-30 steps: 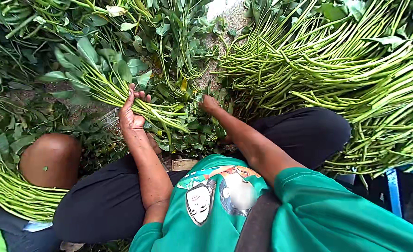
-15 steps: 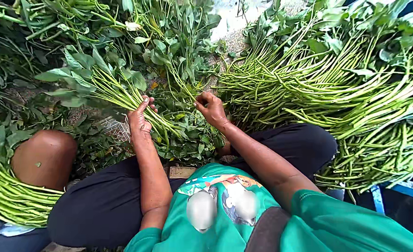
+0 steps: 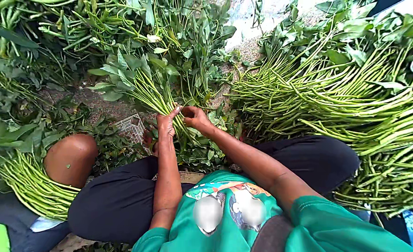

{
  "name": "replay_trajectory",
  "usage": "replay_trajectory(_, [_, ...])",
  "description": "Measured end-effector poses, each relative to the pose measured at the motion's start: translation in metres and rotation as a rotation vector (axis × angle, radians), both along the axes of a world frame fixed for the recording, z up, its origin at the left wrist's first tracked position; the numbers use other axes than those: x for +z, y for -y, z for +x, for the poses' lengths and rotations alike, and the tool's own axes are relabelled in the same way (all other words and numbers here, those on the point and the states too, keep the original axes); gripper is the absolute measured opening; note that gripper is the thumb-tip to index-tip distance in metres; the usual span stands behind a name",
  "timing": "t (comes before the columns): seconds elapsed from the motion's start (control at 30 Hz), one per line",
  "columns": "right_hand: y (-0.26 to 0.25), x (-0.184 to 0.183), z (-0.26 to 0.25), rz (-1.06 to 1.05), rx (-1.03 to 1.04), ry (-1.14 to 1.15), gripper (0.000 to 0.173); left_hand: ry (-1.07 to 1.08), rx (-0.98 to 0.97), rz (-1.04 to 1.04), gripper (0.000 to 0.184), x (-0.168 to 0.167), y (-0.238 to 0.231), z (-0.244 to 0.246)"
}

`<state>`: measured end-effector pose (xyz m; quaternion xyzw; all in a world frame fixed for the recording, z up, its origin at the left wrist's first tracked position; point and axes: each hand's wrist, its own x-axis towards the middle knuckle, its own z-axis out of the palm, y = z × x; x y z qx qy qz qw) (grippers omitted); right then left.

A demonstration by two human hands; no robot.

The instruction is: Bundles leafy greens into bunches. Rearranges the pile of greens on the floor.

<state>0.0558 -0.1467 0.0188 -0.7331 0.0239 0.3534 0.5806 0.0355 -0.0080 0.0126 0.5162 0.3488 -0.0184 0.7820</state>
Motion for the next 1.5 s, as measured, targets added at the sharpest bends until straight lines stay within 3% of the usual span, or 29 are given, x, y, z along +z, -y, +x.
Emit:
replay_trajectory(0.07, [-0.004, 0.001, 0.004, 0.211, -0.203, -0.321, 0.041, 0.005, 0.004, 0.033, 0.03, -0.001, 0.0, 0.0])
replay_trajectory(0.1, [-0.007, 0.0, 0.006, 0.278, -0.293, -0.366, 0.036, -0.003, 0.007, 0.074, 0.031, -0.001, 0.0, 0.0])
replay_trajectory(0.2, [-0.019, -0.011, 0.009, 0.471, -0.514, -0.231, 0.023, -0.013, 0.011, 0.186, 0.037, -0.003, 0.001, 0.0])
replay_trajectory(0.27, [-0.018, -0.016, 0.008, 0.478, -0.494, -0.12, 0.017, -0.002, 0.053, 0.23, 0.034, 0.0, -0.002, 0.0])
replay_trajectory(0.33, [-0.004, -0.023, 0.003, 0.288, -0.239, 0.052, 0.016, 0.042, 0.109, 0.255, 0.029, 0.003, -0.011, 0.001])
replay_trajectory(0.43, [0.033, -0.032, -0.005, -0.189, 0.357, 0.207, 0.024, 0.078, 0.156, 0.334, 0.031, 0.006, -0.031, 0.002])
replay_trajectory(0.53, [0.06, -0.051, -0.006, -0.629, 0.84, 0.026, 0.022, 0.078, 0.167, 0.434, 0.036, 0.011, -0.043, 0.0])
replay_trajectory(0.6, [0.068, -0.049, 0.0, -0.85, 0.928, -0.085, 0.027, 0.078, 0.164, 0.482, 0.032, 0.011, -0.045, 0.0])
replay_trajectory(0.7, [0.057, -0.017, 0.025, -0.875, 0.777, 0.019, 0.024, 0.061, 0.138, 0.517, 0.033, 0.011, -0.042, 0.001])
replay_trajectory(0.83, [0.019, -0.001, 0.036, -0.532, 0.653, 0.386, 0.025, 0.069, 0.125, 0.497, 0.033, 0.009, -0.038, 0.004])
replay_trajectory(0.93, [-0.001, -0.03, 0.041, -0.41, 0.553, 0.367, 0.028, 0.126, 0.197, 0.373, 0.03, 0.015, -0.039, 0.005])
replay_trajectory(1.03, [0.004, -0.083, 0.056, -0.414, 0.259, 0.188, 0.06, 0.175, 0.28, 0.132, 0.022, 0.026, -0.044, 0.004])
replay_trajectory(1.13, [0.016, -0.115, 0.064, -0.468, 0.199, 0.027, 0.079, 0.191, 0.299, -0.138, 0.022, 0.033, -0.046, -0.001])
replay_trajectory(1.2, [0.023, -0.12, 0.062, -0.565, 0.272, -0.035, 0.075, 0.236, 0.196, -0.251, 0.027, 0.03, -0.049, -0.012])
replay_trajectory(1.27, [0.032, -0.119, 0.059, -0.616, 0.311, -0.031, 0.061, 0.208, 0.254, -0.269, 0.022, 0.021, -0.05, -0.006])
replay_trajectory(1.33, [0.042, -0.111, 0.056, -0.603, 0.282, 0.057, 0.045, 0.123, 0.26, -0.149, 0.018, 0.014, -0.047, 0.0])
replay_trajectory(1.4, [0.048, -0.091, 0.052, -0.568, 0.227, 0.15, 0.036, 0.021, 0.159, 0.011, 0.027, 0.008, -0.04, -0.006])
replay_trajectory(1.5, [0.044, -0.058, 0.039, -0.464, 0.173, 0.282, 0.03, -0.085, 0.178, 0.037, 0.024, -0.007, -0.03, 0.001])
